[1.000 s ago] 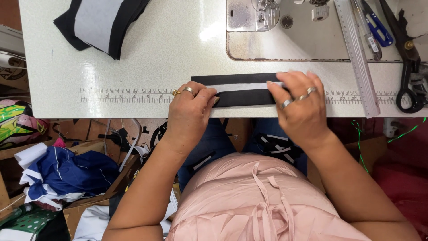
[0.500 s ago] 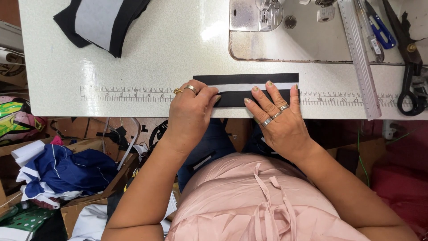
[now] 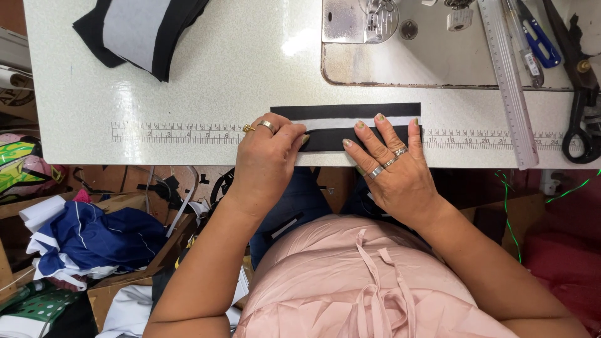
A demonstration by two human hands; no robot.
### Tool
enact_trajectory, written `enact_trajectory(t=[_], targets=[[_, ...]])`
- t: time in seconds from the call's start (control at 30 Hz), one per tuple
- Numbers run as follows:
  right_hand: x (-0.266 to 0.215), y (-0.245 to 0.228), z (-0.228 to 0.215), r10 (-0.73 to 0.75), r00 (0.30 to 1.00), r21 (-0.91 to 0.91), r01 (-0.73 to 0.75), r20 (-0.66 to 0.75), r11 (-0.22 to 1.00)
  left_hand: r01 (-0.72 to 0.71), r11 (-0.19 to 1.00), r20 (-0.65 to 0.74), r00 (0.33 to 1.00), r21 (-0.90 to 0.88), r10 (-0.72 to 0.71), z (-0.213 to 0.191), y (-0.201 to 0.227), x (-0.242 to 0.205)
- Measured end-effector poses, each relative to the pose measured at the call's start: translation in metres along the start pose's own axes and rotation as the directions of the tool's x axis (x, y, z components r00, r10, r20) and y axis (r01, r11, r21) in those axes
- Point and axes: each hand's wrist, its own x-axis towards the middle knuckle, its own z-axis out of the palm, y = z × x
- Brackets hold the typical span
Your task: A person measures, marks, and cuts fabric strips at a sewing workstation to prepare them for assembly.
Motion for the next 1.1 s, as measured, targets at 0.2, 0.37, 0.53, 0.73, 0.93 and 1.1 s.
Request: enact_trajectory(t=[0.2,0.37,0.53,0.73,0.93,1.1], targets=[[-0.002,0.0,0.001,0.001,1.0,0.013,-0.001,0.016,1.0,0.017,1.0,0.025,1.0,-0.007,-0.017,-0.002,0.0,0.001],[0.0,-0.001,-0.001,0.012,1.0,0.021,-0.012,0.019,1.0,0.028,0.999,0.033,0.999,-0.02,-0.027,-0.003,0.002,0.002],[-0.001,-0.003,-0.001,0.022,0.999,0.021,-0.023,0.028,1.0,-0.036,0.996,-0.038,0.999,0.082,0.039,0.006,0.004,-0.004],[-0.003,0.0,0.002,-0.012,0.999,0.008,0.011,0.042,1.0,-0.299,0.953,-0.107,0.947,0.046,0.302,0.035,0.063,-0.031],[0.0,-0.003,-0.003,0.038,0.997,0.052,-0.041,0.061,0.998,-0.171,0.968,0.102,0.983,0.183,0.154,0.035,0.051,-0.046],[-0.002,-0.002,-0.001,0.056,0.996,0.018,-0.057,0.063,0.998,-0.098,0.954,0.103,0.992,0.284,0.071,0.023,0.039,-0.052]])
